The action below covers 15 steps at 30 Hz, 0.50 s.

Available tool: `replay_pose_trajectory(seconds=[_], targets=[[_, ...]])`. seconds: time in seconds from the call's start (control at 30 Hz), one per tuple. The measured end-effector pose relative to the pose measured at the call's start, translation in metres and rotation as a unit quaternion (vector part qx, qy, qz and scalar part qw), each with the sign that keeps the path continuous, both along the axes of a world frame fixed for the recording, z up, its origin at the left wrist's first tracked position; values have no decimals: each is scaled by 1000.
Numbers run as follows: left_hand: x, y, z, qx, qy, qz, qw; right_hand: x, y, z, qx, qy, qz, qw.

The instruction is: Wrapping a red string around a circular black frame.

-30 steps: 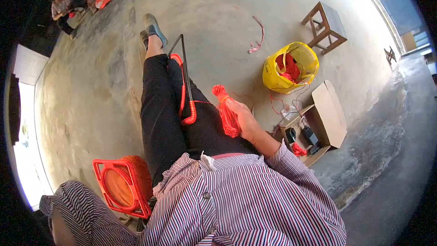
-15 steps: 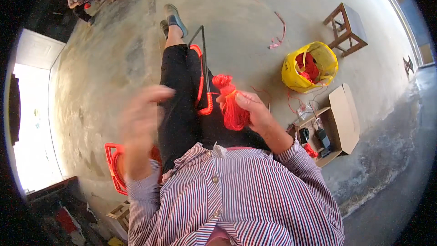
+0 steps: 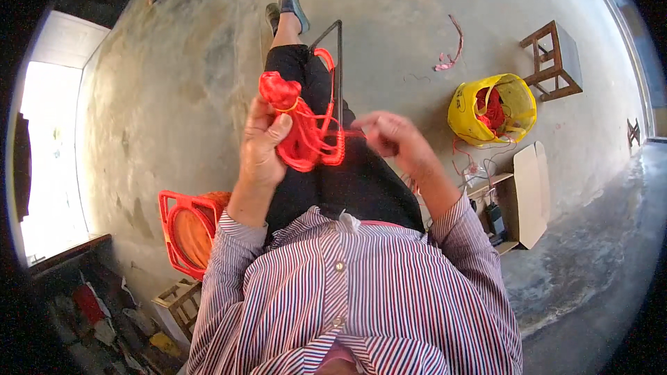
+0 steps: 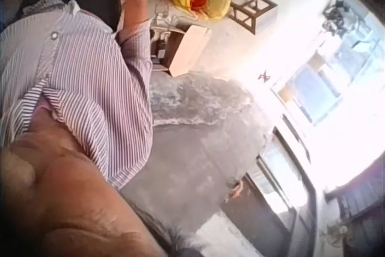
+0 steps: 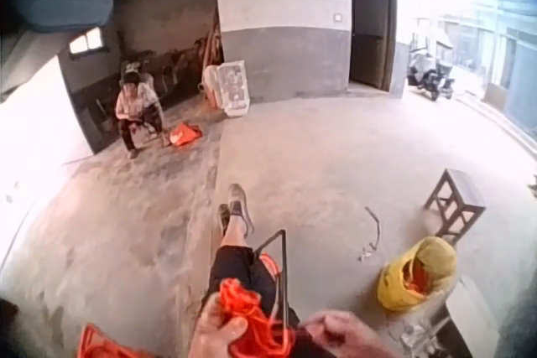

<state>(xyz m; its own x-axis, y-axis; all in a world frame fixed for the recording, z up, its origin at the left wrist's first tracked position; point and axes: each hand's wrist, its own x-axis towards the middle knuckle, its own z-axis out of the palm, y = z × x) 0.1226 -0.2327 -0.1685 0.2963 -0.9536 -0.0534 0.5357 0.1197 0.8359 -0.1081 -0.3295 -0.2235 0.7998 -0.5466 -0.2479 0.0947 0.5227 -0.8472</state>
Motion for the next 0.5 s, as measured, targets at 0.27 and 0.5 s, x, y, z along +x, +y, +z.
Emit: replay_pose_trajectory(seconds=[0.27,0.5], targets=[[21,-15,-43,14,-739,-133,661,29,-25,-41,-325,224,19,919],[-2,-23,-64,84,-576,-51,811,30,-13,-45,-395,216,-36,892]])
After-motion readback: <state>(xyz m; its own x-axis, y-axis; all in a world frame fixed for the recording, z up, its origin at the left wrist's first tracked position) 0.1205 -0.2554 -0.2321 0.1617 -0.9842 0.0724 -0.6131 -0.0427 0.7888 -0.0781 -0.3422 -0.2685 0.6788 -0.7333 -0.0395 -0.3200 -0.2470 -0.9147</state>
